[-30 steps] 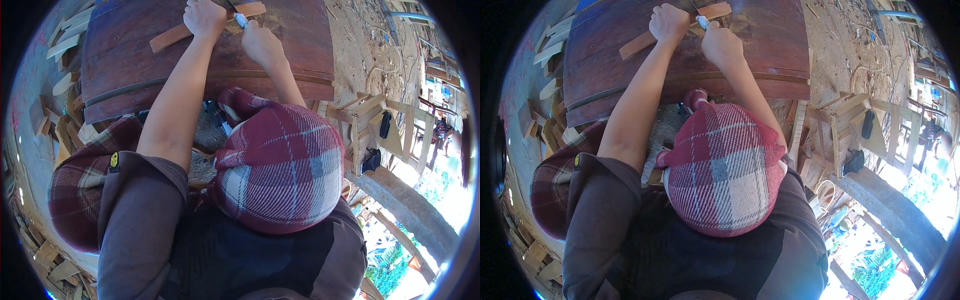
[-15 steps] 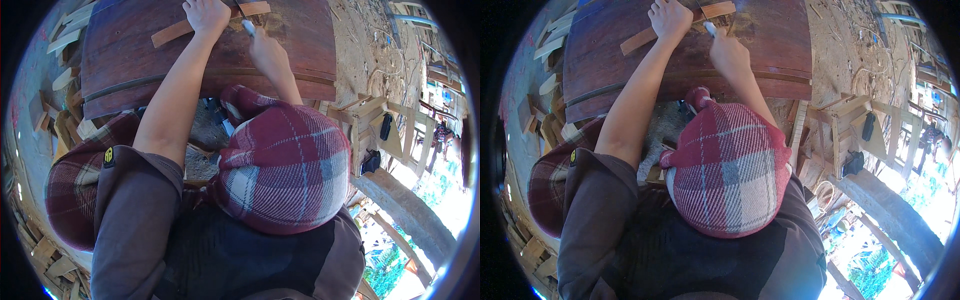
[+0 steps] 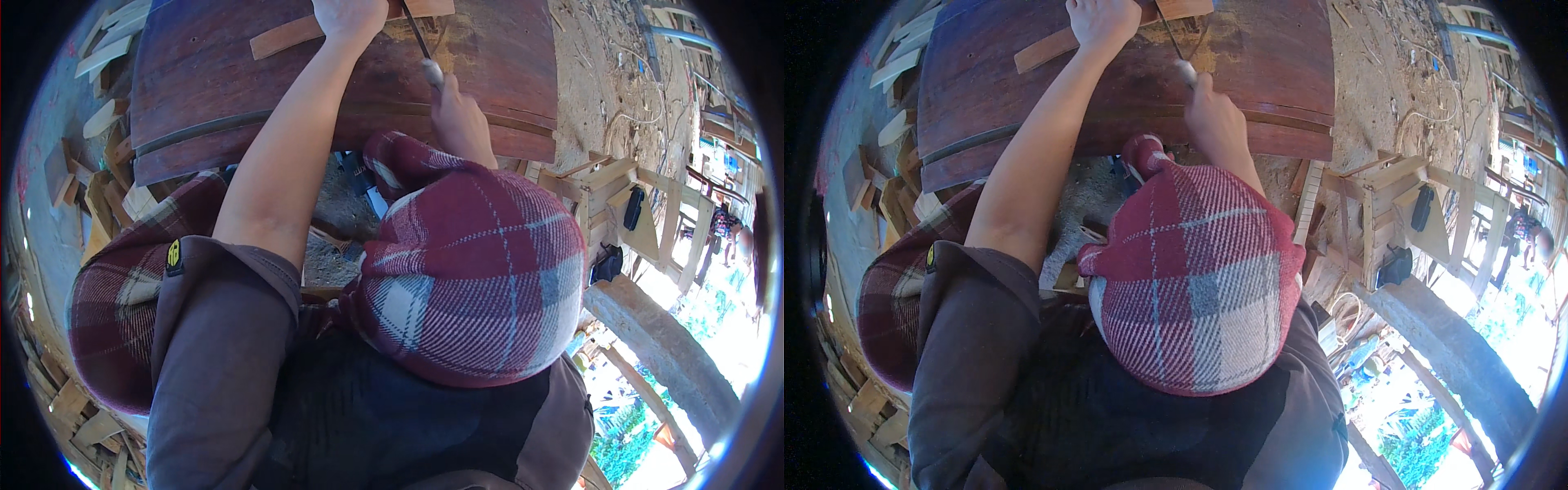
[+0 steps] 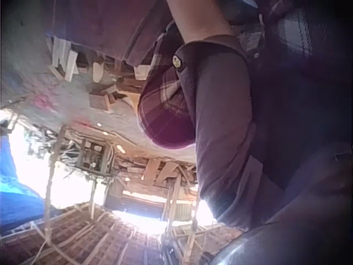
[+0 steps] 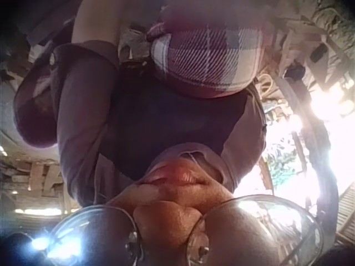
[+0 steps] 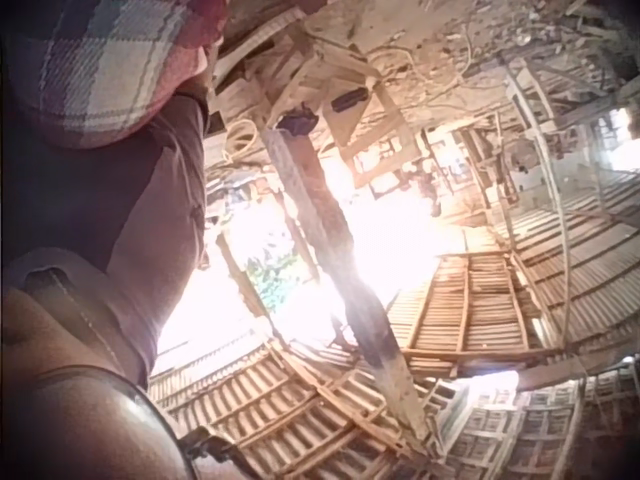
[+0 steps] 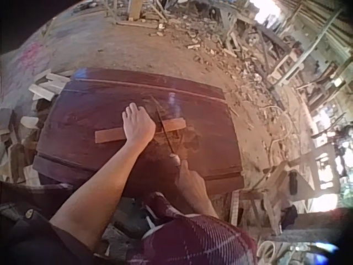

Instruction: Sawing a curved piece of wood by hand on a wooden workbench.

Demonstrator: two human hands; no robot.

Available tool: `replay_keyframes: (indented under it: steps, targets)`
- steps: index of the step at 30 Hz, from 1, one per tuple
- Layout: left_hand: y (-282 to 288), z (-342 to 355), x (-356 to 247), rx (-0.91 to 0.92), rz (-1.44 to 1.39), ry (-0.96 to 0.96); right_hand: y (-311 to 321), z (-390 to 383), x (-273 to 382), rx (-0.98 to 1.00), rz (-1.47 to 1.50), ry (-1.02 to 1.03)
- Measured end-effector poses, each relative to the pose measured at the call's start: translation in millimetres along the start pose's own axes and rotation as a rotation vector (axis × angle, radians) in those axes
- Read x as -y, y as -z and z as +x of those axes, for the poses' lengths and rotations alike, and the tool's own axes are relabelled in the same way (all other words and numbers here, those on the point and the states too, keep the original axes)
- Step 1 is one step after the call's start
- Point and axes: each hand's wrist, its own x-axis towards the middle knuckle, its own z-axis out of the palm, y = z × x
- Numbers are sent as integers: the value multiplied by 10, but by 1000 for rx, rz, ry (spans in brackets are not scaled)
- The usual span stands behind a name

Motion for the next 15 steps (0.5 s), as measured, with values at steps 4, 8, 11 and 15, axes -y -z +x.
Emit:
replay_keyframes:
  steps: [4,8,11,15]
  targets:
    - [-14,49,-18,5,-1,26,-31,463,180,-88,27,149]
    - [6,68,-47,36,-19,139,-113,367,146,-117,81,154]
    - [21,82,21,68,-27,159,-144,-11,41,-42,91,8]
    - [-46,49,24,23,6,-19,-85,-226,-125,42,22,-86]
